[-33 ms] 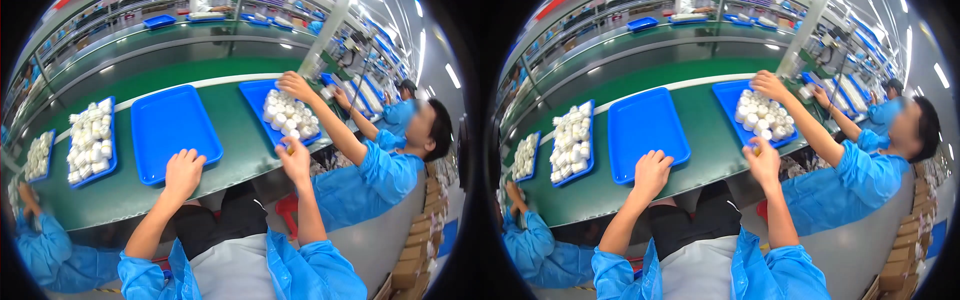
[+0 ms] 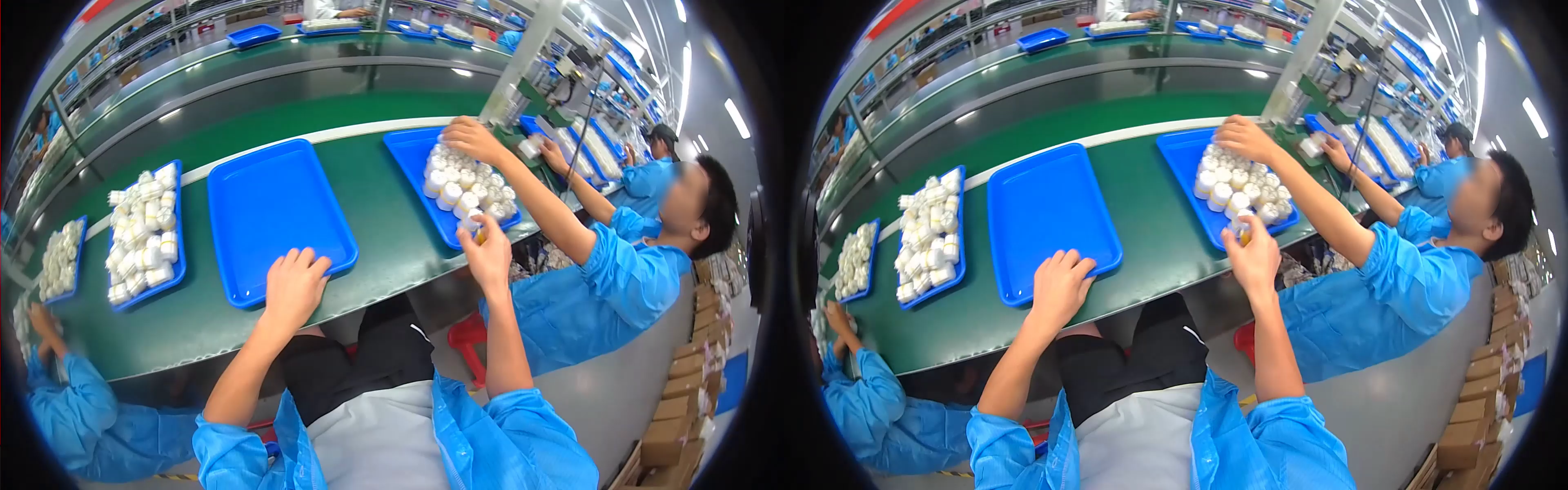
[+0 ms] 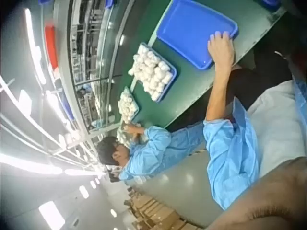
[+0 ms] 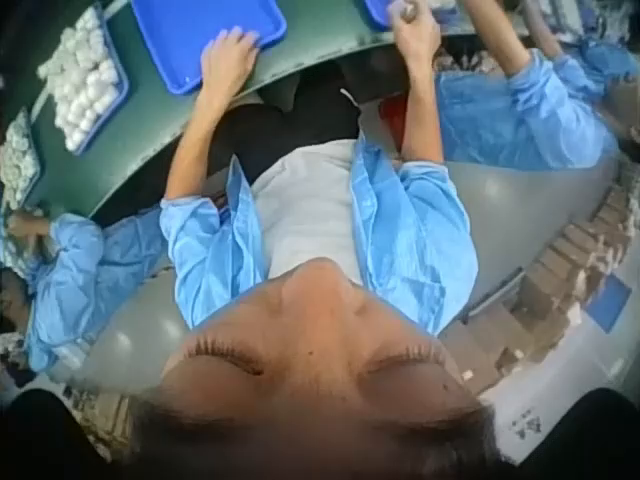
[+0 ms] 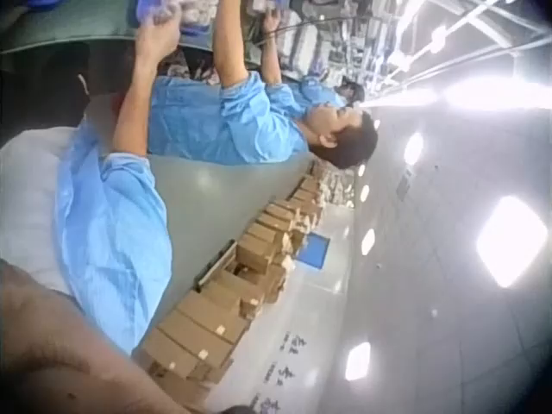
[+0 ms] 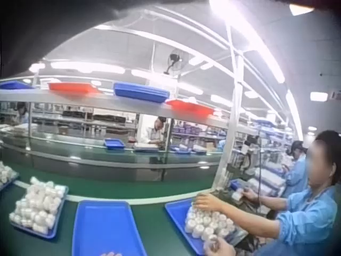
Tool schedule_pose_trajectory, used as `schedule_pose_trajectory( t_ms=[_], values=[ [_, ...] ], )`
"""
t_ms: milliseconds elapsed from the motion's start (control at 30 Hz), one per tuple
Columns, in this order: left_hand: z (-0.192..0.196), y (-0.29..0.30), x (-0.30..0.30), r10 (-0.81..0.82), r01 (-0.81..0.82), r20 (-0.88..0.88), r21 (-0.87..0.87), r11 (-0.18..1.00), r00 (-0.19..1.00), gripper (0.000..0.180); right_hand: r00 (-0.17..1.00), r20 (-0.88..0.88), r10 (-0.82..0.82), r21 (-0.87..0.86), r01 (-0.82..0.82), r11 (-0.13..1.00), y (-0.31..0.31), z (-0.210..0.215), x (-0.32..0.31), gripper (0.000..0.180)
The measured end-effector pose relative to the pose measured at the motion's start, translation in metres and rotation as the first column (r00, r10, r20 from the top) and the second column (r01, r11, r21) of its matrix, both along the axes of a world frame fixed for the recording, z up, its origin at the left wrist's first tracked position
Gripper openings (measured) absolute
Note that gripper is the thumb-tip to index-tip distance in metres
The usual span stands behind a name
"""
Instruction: The person inspects the ends of bundled plastic cylindrical components with a small handheld probe.
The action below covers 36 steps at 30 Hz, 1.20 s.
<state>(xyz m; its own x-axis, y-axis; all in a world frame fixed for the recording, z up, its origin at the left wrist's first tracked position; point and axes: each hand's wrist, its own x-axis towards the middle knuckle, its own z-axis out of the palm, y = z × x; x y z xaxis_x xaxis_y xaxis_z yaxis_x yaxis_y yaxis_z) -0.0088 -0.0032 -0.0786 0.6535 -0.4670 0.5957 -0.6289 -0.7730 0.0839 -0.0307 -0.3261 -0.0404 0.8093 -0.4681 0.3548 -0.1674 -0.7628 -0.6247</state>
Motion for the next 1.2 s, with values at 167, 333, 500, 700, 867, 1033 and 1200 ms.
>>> schedule_pose_trajectory(
  t_ms=[167, 333, 500, 700, 867, 1033, 1200],
  values=[
    [0.013, -0.010, -0.017, 0.055, -0.075, -0.129, -0.154, 0.985, 0.990, 0.043, 0.986, -0.019, -0.165, -0.226, 0.157, 0.962, -0.050, -0.022, 0.025, 0.049],
    [0.021, -0.039, -0.063, -0.355, 0.035, -0.283, -0.737, 0.675, 0.891, 0.030, 0.906, 0.381, 0.184, 0.430, -0.350, 0.832, -0.028, -0.030, 0.009, 0.032],
    [0.000, -0.106, -0.068, -0.933, -0.353, -0.187, -0.933, 0.072, 0.306, 0.055, 0.698, 0.546, 0.463, 0.273, -0.671, 0.689, 0.047, -0.039, -0.044, 0.039],
    [0.002, -0.095, -0.069, -0.912, -0.375, -0.017, -0.915, -0.151, 0.409, 0.049, 0.517, 0.602, 0.609, 0.165, -0.826, 0.539, 0.065, -0.058, -0.043, 0.058],
    [-0.010, -0.080, -0.067, -0.821, -0.113, 0.054, -0.983, -0.143, 0.569, 0.050, 0.573, 0.627, 0.528, 0.441, -0.820, 0.366, 0.071, -0.054, -0.038, 0.071],
    [-0.008, -0.068, -0.057, -0.625, 0.305, 0.101, -0.924, 0.229, 0.774, 0.052, 0.574, 0.690, 0.441, 0.489, -0.819, 0.299, 0.075, -0.057, -0.032, 0.062],
    [-0.001, -0.060, -0.050, -0.479, 0.504, 0.254, -0.691, 0.518, 0.840, 0.043, 0.595, 0.681, 0.427, 0.529, -0.803, 0.276, 0.078, -0.059, -0.036, 0.060]
  ],
)
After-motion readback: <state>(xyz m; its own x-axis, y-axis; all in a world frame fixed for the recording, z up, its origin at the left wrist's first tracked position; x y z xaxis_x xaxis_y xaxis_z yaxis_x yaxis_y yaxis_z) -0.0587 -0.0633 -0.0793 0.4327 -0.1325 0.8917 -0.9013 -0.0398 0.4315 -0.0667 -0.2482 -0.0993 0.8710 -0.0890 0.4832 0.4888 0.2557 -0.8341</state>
